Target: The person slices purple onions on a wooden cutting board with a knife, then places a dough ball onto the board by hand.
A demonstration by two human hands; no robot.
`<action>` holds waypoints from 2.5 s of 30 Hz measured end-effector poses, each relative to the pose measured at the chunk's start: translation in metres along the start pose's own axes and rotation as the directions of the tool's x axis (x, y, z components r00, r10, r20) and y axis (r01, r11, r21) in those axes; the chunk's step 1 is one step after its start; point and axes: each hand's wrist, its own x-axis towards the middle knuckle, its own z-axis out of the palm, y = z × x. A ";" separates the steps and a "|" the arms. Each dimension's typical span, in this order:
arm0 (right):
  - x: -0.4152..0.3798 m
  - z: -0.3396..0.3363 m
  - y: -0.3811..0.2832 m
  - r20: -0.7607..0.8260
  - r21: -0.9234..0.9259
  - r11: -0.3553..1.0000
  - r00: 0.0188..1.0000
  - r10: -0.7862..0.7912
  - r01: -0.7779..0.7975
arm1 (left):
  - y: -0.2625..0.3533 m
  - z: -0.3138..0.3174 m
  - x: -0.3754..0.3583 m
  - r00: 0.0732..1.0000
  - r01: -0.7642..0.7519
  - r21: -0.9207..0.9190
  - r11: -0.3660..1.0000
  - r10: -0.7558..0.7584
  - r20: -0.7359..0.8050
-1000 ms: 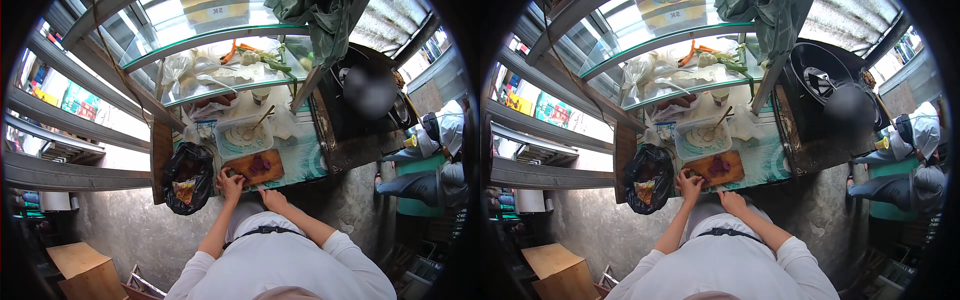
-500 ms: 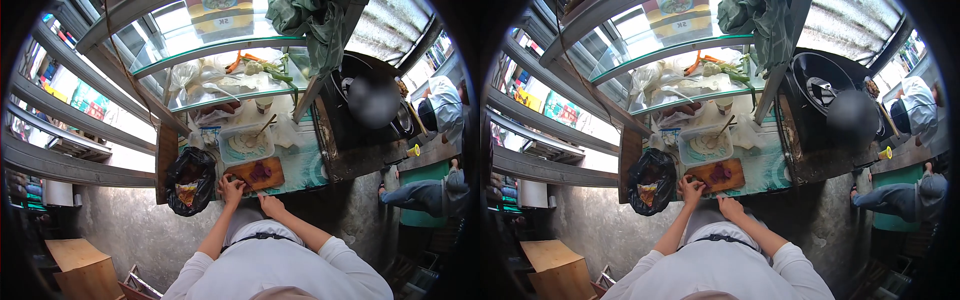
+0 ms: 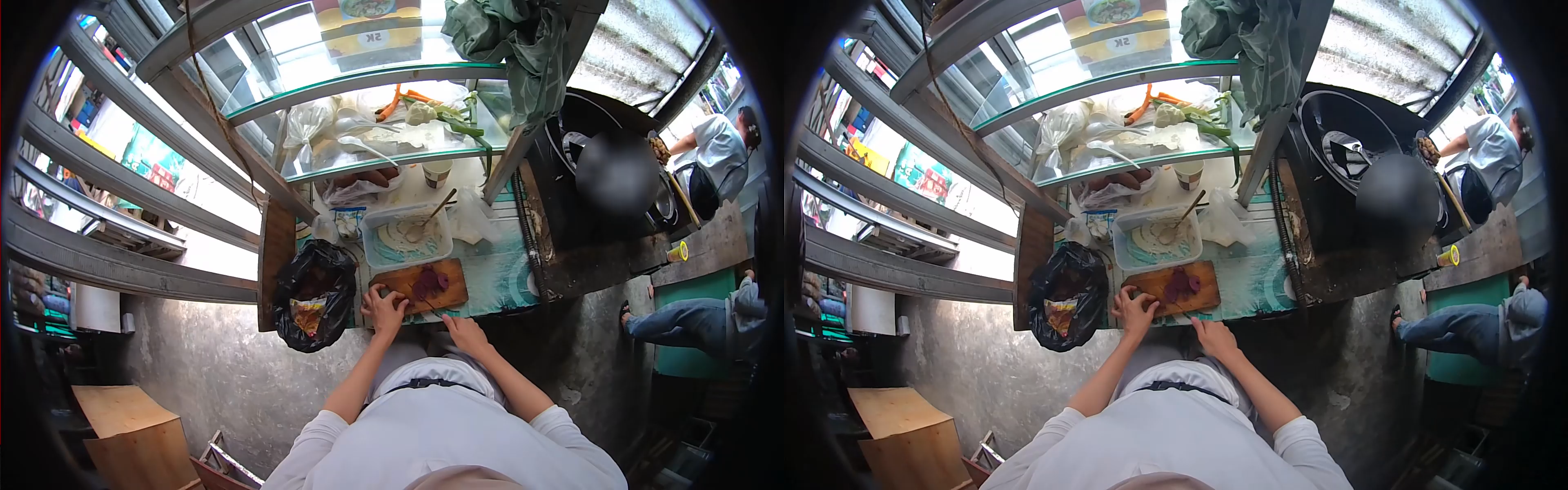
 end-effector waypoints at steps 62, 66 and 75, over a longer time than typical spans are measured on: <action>-0.112 -0.036 -0.059 0.008 0.111 0.846 0.851 -0.525 0.521 | -0.011 -0.107 -0.227 0.844 0.275 -0.937 -0.214 -0.413 0.342; -0.112 -0.040 -0.111 0.062 0.157 0.753 0.754 -0.654 0.639 | 0.007 -0.176 -0.238 0.813 0.152 -0.974 -0.165 -0.540 0.218; -0.033 -0.034 -0.187 0.322 0.059 0.485 0.443 -0.837 0.873 | 0.005 -0.183 -0.185 0.655 -0.083 -0.992 -0.094 -0.755 0.016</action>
